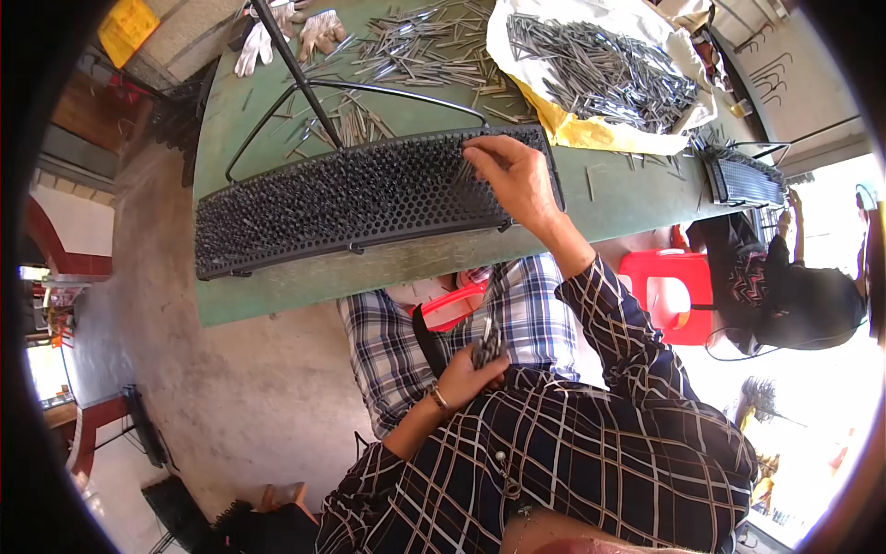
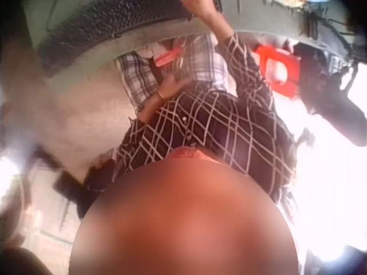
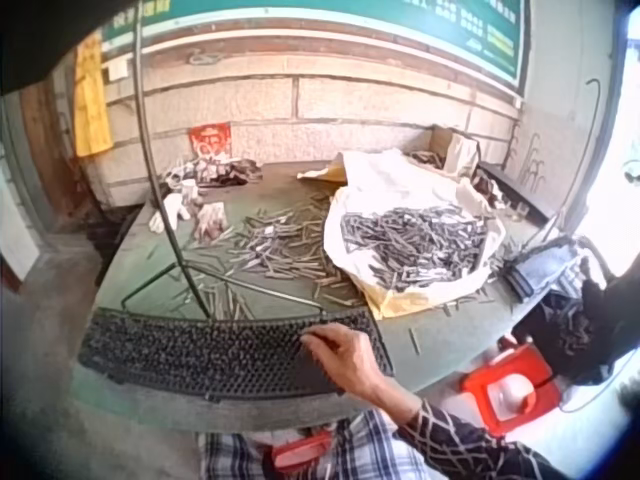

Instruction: Manually placing metal spokes into a template for assembly on a fabrication floor.

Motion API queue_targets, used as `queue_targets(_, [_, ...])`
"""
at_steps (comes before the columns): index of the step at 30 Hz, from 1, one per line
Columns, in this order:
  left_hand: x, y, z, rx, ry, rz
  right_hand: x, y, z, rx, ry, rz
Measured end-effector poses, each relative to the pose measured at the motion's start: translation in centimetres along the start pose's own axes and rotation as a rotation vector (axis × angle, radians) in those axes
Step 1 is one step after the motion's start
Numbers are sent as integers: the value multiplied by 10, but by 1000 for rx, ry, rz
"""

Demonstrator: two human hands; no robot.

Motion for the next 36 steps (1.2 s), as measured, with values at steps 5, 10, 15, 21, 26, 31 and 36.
queue_targets(5, [-2,28,-11,121,-17,544,8,-1,15,-64,-167,-328])
queue_targets(10, [33,63,-9,183,-150,564,19,-48,73,-545,-390,-329])
queue_targets(15, [53,68,-9,193,-214,547,36,-74,108,-597,-350,-326])
queue_targets(21, [44,66,-8,266,-204,327,45,-80,126,-520,-501,-364])
queue_targets(26, [44,66,-12,331,-214,397,60,-76,135,-416,-456,-471])
queue_targets(31, [55,64,-11,338,-219,400,63,-78,134,-426,-481,-502])
queue_targets(36, [62,65,-10,347,-250,405,64,-72,131,-357,-540,-573])
Point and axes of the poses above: each hand's wrist, its own z-axis away from the middle knuckle, its own y-axis out of the back of the hand, x = y × z, the point moved 8 cm from there along -z, towards the middle knuckle, and after that the axes turned 6 degrees about -x, right-handed, at the moved point
